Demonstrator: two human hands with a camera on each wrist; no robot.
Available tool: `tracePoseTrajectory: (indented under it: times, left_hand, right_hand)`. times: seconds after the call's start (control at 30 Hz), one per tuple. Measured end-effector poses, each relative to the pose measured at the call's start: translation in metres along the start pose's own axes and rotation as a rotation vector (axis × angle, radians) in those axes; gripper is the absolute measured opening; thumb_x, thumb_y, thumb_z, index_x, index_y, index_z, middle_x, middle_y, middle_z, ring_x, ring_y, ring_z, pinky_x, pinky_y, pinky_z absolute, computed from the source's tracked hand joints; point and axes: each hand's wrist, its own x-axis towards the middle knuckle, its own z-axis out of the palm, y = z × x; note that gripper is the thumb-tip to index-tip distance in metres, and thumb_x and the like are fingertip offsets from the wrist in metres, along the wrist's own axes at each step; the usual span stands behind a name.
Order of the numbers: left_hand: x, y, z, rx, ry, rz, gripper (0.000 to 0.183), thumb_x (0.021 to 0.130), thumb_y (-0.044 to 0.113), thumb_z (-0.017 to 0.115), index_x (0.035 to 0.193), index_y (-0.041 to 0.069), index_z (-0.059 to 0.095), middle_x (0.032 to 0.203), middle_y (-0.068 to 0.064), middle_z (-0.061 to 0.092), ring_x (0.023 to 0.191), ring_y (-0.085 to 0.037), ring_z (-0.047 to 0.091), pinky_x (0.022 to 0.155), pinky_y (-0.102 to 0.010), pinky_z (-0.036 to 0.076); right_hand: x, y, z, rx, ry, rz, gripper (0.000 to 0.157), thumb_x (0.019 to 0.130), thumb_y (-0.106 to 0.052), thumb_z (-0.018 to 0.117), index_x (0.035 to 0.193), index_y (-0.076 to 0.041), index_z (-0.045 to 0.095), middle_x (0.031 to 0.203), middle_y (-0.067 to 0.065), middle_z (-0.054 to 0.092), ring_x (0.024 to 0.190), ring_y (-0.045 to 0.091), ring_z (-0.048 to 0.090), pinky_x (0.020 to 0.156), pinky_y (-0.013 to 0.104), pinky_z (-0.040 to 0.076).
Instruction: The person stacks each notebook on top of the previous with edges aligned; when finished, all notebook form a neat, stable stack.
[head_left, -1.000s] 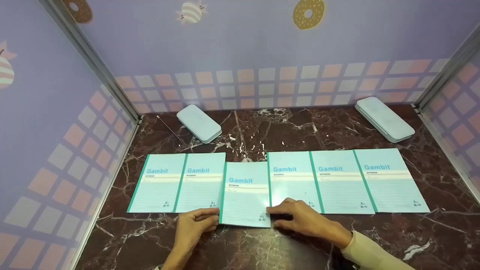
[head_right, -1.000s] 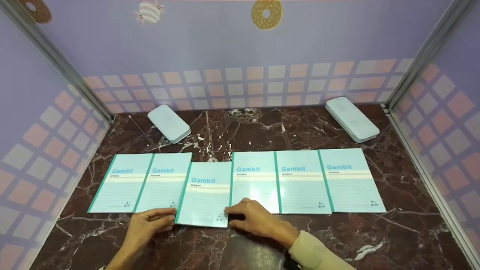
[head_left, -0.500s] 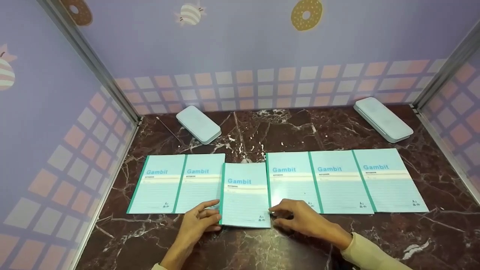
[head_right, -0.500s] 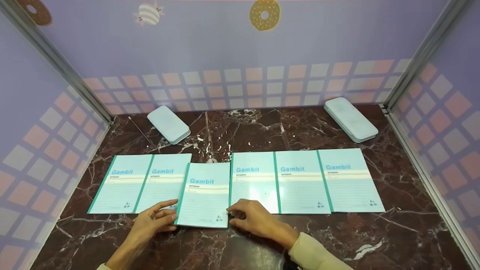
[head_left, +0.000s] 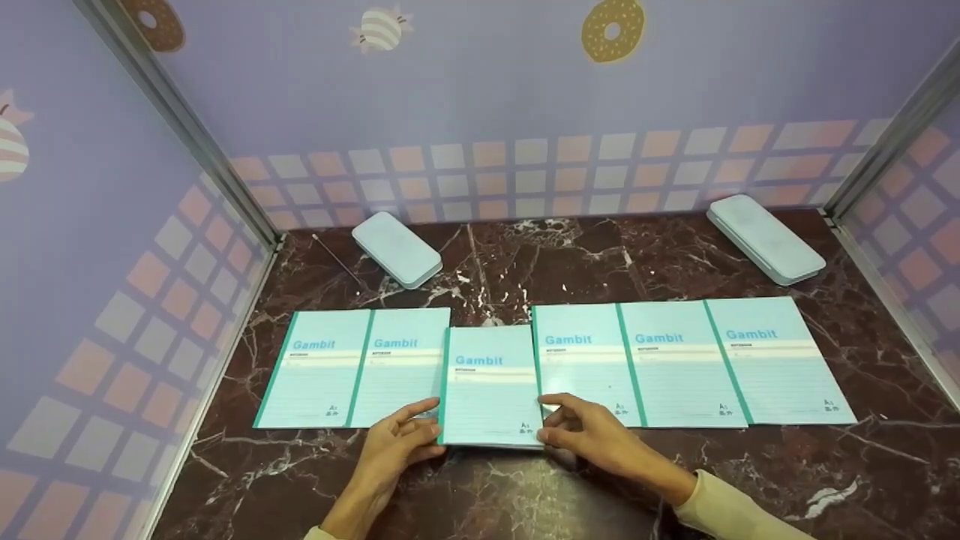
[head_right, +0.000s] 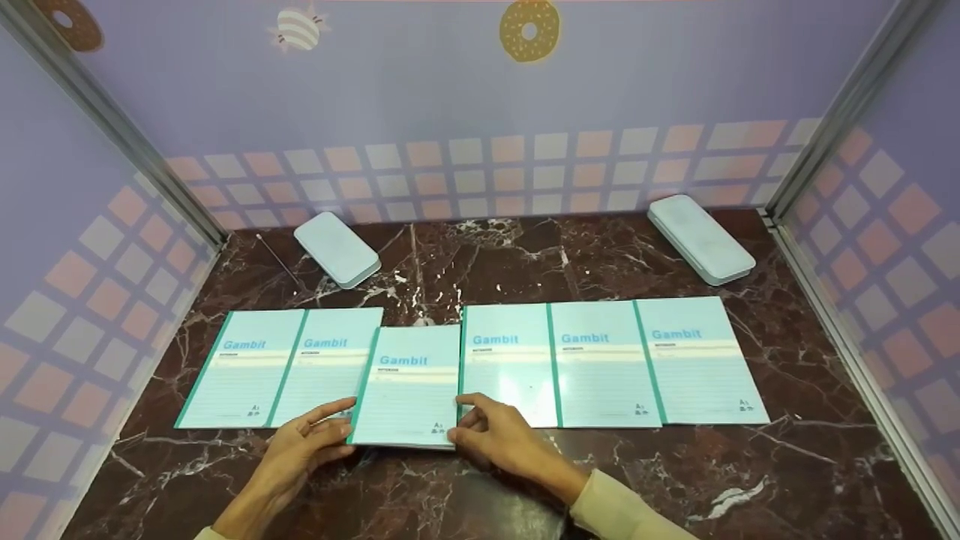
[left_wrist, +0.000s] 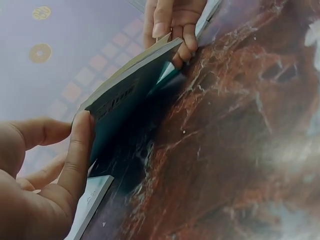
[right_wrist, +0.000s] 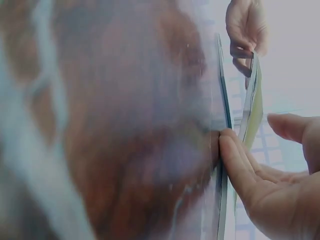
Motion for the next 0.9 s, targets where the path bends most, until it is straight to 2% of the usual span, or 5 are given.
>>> tracePoseTrajectory:
  times: [0.2, 0.33, 0.47, 0.6, 0.9]
  left_hand:
    - [-0.001, 0.0, 0.003, -0.003, 0.01, 0.021, 0.059, 0.098, 0.006, 0.077, 0.149, -0.009, 0.053, 0.112, -0.013, 0.07, 0.093, -0.019, 0.073, 0.087, -0.036, 0.063]
    - [-0.001, -0.001, 0.007, 0.071, 0.03, 0.067, 0.057, 0.097, 0.007, 0.077, 0.148, -0.009, 0.055, 0.108, -0.012, 0.073, 0.094, -0.022, 0.074, 0.087, -0.038, 0.064]
    - [-0.002, 0.0, 0.012, 0.134, 0.063, 0.127, 0.053, 0.095, 0.005, 0.078, 0.143, -0.01, 0.06, 0.11, -0.017, 0.074, 0.096, -0.025, 0.075, 0.089, -0.039, 0.063]
    - [0.0, 0.0, 0.017, 0.155, 0.085, 0.18, 0.049, 0.093, 0.002, 0.08, 0.137, -0.013, 0.063, 0.109, -0.02, 0.075, 0.093, -0.023, 0.075, 0.085, -0.035, 0.064]
    - [0.01, 0.005, 0.029, 0.159, 0.098, 0.234, 0.045, 0.09, 0.002, 0.083, 0.131, -0.011, 0.069, 0.109, -0.019, 0.075, 0.092, -0.021, 0.074, 0.083, -0.03, 0.063]
  right_hand:
    - [0.004, -0.002, 0.004, 0.108, 0.084, -0.007, 0.055, 0.101, -0.013, 0.075, 0.146, 0.009, 0.054, 0.106, 0.01, 0.07, 0.092, 0.024, 0.074, 0.083, 0.029, 0.062]
    - [0.007, -0.003, 0.006, 0.139, 0.154, -0.038, 0.05, 0.099, -0.007, 0.076, 0.142, 0.011, 0.058, 0.106, 0.012, 0.069, 0.095, 0.026, 0.072, 0.082, 0.028, 0.062]
    - [0.009, -0.004, 0.004, 0.115, 0.181, -0.073, 0.047, 0.098, -0.005, 0.077, 0.14, 0.01, 0.061, 0.108, 0.014, 0.068, 0.097, 0.027, 0.071, 0.083, 0.029, 0.062]
    - [0.01, -0.004, -0.001, 0.091, 0.182, -0.098, 0.046, 0.098, -0.005, 0.077, 0.139, 0.009, 0.063, 0.109, 0.015, 0.067, 0.097, 0.026, 0.072, 0.084, 0.031, 0.063]
    - [0.005, -0.004, -0.014, 0.047, 0.231, -0.13, 0.046, 0.096, -0.006, 0.079, 0.138, 0.006, 0.065, 0.109, 0.013, 0.069, 0.098, 0.021, 0.072, 0.088, 0.03, 0.062]
